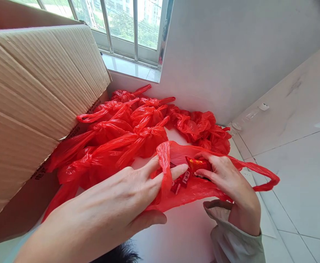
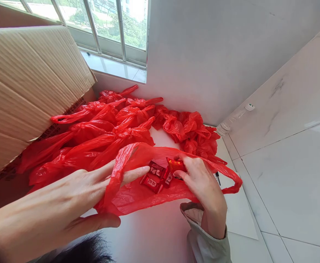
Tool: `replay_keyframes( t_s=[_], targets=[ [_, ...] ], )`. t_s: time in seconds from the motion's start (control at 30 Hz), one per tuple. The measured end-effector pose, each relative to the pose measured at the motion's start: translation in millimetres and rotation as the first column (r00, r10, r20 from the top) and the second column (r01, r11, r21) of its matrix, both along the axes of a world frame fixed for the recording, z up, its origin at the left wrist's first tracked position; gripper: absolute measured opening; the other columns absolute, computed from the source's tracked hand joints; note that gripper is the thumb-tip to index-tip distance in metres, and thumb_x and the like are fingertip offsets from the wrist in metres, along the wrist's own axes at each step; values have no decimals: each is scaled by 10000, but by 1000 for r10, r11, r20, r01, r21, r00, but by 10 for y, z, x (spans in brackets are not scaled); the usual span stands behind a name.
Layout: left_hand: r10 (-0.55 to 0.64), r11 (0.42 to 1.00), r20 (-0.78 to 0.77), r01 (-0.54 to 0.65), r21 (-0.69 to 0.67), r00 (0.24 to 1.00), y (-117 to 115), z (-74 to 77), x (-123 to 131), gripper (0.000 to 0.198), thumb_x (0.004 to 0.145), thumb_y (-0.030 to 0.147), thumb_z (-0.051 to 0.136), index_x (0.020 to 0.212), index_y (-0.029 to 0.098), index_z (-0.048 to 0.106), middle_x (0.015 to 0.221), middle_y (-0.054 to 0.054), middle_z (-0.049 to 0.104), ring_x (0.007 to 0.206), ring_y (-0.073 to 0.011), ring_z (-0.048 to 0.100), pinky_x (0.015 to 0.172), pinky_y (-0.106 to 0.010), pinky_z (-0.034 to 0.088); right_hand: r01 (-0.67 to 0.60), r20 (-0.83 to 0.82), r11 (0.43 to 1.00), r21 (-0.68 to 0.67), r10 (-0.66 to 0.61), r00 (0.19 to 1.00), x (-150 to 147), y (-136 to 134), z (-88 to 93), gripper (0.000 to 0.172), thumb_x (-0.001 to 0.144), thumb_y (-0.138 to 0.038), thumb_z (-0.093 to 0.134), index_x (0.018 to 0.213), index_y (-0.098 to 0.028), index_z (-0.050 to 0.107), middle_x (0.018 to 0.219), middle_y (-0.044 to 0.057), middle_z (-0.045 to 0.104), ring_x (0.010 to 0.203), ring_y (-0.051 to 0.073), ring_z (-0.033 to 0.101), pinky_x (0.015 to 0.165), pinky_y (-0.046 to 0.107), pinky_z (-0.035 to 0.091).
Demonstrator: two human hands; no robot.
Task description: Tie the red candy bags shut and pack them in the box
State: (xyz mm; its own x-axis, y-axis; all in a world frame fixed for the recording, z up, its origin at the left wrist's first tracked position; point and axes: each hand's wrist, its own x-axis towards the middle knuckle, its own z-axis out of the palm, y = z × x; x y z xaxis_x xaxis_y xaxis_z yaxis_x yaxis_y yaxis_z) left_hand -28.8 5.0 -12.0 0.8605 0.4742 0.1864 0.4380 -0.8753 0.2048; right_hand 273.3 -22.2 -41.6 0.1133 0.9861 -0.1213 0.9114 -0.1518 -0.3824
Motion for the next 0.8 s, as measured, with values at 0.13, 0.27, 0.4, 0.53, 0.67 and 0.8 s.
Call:
replay_keyframes(
  t_s=[0.13, 0.27, 0.4, 0.53, 0.67, 0.8],
  targets=[
    [-2, 999, -19, 1, -42, 1000, -7, 20, 9, 795, 959, 405, 548, 1597, 336, 79, 1636, -52, 271, 793, -201, 673, 923, -417, 581, 33, -23, 999, -14, -33, 999, -36, -7, -27, 313, 865, -332, 596, 1170, -291, 656, 1120, 35, 692, 1129, 267, 611, 925, 401, 492],
    [8, 999, -4, -8, -46, 1000, -18, 26, 6, 891, 920, 353, 614, 1600, 312, 40, 1634, -72, 274, 737, -186, 650, 876, -402, 592, -44, -54, 999, 20, 45, 998, -89, 40, -58, 282, 831, -281, 611, 1107, -274, 667, 1070, 37, 706, 1035, 263, 647, 860, 383, 508],
    [8, 997, 13, -7, -78, 1000, -16, 42, -4, 802, 970, 388, 542, 1595, 346, 42, 1617, -73, 310, 755, -188, 662, 846, -394, 597, -132, -236, 987, 95, 151, 960, -244, 120, -20, 257, 824, -219, 600, 1058, -266, 693, 1018, 25, 726, 958, 230, 667, 819, 334, 510],
    [58, 992, 5, -57, -116, 998, -24, 23, -24, 727, 982, 434, 515, 1583, 396, 108, 1590, -52, 363, 791, -195, 688, 856, -404, 600, -148, -468, 980, 134, 194, 862, -425, 257, -46, 266, 831, -188, 605, 1076, -242, 693, 1062, 15, 730, 990, 200, 669, 884, 311, 496],
    [52, 987, -16, -54, -153, 999, -34, -9, -29, 629, 967, 416, 554, 1531, 462, 281, 1577, -10, 386, 850, -200, 708, 876, -399, 602, -114, -521, 992, 52, 124, 844, -463, 325, -226, 269, 880, -251, 560, 1126, -236, 669, 1130, 44, 710, 1062, 222, 659, 951, 367, 495],
    [65, 985, -15, -67, -162, 998, -39, -12, -42, 657, 969, 413, 545, 1548, 452, 237, 1588, -20, 373, 934, -246, 715, 892, -429, 599, -32, -336, 999, 38, 43, 941, -326, 156, -407, 376, 873, -284, 559, 1246, -293, 612, 1144, 64, 708, 1108, 279, 650, 926, 433, 523]
  ],
)
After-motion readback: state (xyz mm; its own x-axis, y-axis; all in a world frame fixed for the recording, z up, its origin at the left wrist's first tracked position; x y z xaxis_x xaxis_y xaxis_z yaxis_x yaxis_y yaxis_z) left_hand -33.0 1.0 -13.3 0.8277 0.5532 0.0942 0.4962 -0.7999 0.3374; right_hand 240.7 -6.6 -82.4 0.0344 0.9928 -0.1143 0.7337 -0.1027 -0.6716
